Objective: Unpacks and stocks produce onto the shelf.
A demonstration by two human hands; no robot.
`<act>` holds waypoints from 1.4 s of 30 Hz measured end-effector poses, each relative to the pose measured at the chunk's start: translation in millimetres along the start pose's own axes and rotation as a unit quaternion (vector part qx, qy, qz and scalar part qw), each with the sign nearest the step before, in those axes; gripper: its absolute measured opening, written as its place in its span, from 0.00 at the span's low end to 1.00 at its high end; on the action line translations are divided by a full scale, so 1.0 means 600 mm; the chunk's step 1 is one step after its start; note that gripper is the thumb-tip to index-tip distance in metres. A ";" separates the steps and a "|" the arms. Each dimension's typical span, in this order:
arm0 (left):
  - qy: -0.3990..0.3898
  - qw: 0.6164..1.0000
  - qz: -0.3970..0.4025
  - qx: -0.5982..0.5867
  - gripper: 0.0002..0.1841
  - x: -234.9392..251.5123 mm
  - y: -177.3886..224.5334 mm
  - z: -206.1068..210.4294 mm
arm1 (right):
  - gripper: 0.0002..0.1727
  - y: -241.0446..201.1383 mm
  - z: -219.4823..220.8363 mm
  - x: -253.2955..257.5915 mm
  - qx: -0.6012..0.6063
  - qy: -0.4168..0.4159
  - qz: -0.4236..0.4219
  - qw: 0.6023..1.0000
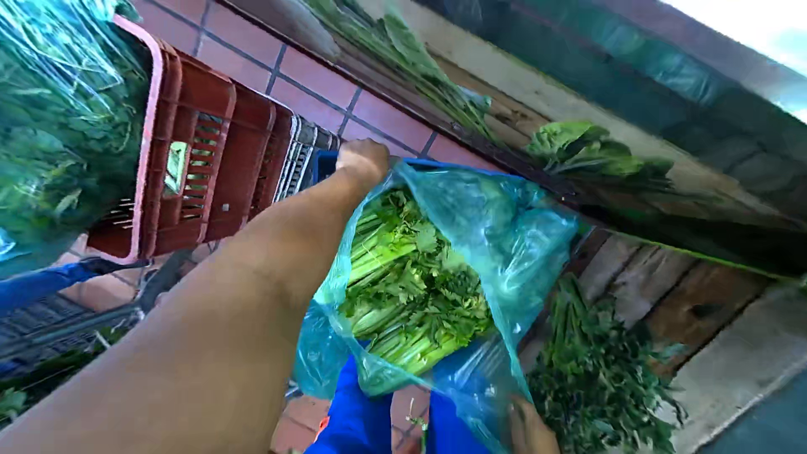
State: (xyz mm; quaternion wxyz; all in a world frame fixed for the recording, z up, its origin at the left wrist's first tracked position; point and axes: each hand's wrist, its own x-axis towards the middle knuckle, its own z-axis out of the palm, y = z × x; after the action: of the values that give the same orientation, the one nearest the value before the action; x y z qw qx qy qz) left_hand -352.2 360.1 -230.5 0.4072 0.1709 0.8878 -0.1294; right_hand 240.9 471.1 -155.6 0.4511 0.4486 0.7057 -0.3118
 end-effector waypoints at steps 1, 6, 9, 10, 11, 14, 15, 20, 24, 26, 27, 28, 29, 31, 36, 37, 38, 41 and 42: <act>-0.011 0.998 -0.009 -0.054 0.20 -0.016 0.017 0.017 | 0.23 -0.013 -0.010 0.013 0.053 -0.015 0.013 0.998; 0.157 0.937 0.131 -0.284 0.34 -0.214 0.041 0.081 | 0.32 -0.120 -0.056 0.034 0.147 -0.052 0.020 0.988; 0.127 0.920 0.257 -0.267 0.19 -0.359 0.041 0.240 | 0.25 -0.218 -0.049 0.024 0.251 0.085 -0.128 0.956; -0.002 0.938 0.245 -0.244 0.21 -0.385 0.033 0.300 | 0.21 -0.246 -0.035 0.029 0.300 0.097 -0.160 0.936; -0.130 0.942 0.207 -0.229 0.25 -0.398 0.022 0.356 | 0.18 -0.267 -0.014 0.039 0.343 0.081 -0.166 0.921; -0.254 0.938 0.113 -0.208 0.32 -0.426 -0.027 0.467 | 0.11 -0.277 0.064 0.069 0.394 0.007 -0.036 0.919; -0.261 0.941 0.083 -0.199 0.34 -0.431 -0.040 0.479 | 0.12 -0.269 0.087 0.076 0.380 -0.003 -0.001 0.925; -0.326 0.924 -0.081 -0.184 0.47 -0.436 -0.042 0.465 | 0.21 -0.278 0.110 0.084 0.318 -0.008 0.143 0.937; -0.408 0.902 -0.070 -0.120 0.60 -0.452 -0.049 0.475 | 0.33 -0.285 0.109 0.109 0.431 -0.041 0.257 0.864; -0.407 0.906 -0.066 -0.095 0.64 -0.469 -0.042 0.491 | 0.33 -0.290 0.100 0.111 0.460 -0.062 0.277 0.841; -0.404 0.907 -0.073 -0.093 0.67 -0.475 -0.040 0.501 | 0.31 -0.294 0.097 0.108 0.470 -0.070 0.282 0.834; -0.406 0.905 -0.082 -0.099 0.70 -0.479 -0.041 0.511 | 0.30 -0.296 0.097 0.103 0.480 -0.077 0.286 0.825; -0.414 0.898 -0.093 -0.121 0.72 -0.483 -0.046 0.522 | 0.30 -0.296 0.097 0.097 0.486 -0.082 0.290 0.820; -0.422 0.870 -0.119 -0.228 0.68 -0.474 -0.068 0.538 | 0.29 -0.293 0.100 0.098 0.500 -0.081 0.282 0.815; -0.396 0.619 -0.256 -0.628 0.46 -0.447 -0.095 0.567 | 0.36 -0.258 0.146 0.106 0.561 -0.085 0.226 0.792; -0.373 0.599 -0.272 -0.655 0.46 -0.440 -0.088 0.571 | 0.35 -0.262 0.155 0.113 0.577 -0.069 0.221 0.783; -0.346 0.591 -0.280 -0.672 0.45 -0.439 -0.080 0.577 | 0.34 -0.265 0.163 0.118 0.590 -0.056 0.217 0.776; -0.225 0.582 -0.327 -0.710 0.41 -0.454 -0.047 0.612 | 0.30 -0.264 0.186 0.127 0.632 -0.035 0.203 0.747; -0.185 0.580 -0.344 -0.715 0.40 -0.454 -0.034 0.625 | 0.28 -0.259 0.189 0.131 0.651 -0.036 0.192 0.734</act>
State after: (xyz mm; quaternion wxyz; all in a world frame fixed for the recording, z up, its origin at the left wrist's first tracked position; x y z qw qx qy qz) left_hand 60.3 149.1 -257.9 0.4783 -0.5215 0.5909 0.3875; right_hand 124.5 340.3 -267.2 0.1243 0.7471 0.2126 -0.6174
